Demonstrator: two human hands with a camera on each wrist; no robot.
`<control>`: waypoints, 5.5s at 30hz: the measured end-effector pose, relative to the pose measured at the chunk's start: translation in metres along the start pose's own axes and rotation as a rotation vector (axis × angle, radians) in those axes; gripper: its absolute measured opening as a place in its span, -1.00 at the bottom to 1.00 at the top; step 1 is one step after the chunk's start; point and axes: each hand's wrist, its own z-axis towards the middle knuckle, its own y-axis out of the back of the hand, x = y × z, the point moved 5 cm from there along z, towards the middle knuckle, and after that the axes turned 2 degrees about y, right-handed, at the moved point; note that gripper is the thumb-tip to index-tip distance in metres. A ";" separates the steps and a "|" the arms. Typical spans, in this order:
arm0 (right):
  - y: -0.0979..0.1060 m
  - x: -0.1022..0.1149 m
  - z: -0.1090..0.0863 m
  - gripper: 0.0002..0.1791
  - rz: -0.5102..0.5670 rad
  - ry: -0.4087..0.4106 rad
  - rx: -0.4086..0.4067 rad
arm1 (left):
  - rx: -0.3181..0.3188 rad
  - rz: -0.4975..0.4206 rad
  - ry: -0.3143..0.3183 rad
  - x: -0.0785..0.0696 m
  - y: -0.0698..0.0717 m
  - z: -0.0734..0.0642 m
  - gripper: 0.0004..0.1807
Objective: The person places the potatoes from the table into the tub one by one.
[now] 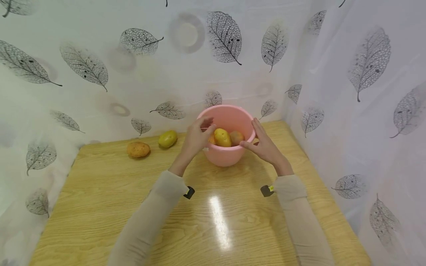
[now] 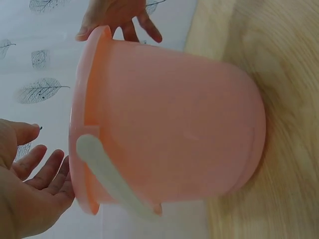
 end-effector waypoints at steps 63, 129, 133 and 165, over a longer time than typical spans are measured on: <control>-0.003 0.003 -0.005 0.07 -0.017 0.013 -0.016 | -0.168 0.211 0.514 0.162 0.211 -0.084 -0.28; -0.002 0.000 -0.005 0.10 -0.027 0.003 -0.006 | -0.311 -0.061 0.570 0.234 0.208 -0.095 -0.14; -0.002 -0.001 -0.004 0.09 -0.038 -0.002 -0.007 | -0.327 -0.105 0.541 0.225 0.211 -0.095 -0.13; -0.004 0.001 -0.005 0.08 -0.025 0.003 -0.011 | -0.321 -0.070 0.360 0.118 0.246 -0.086 -0.14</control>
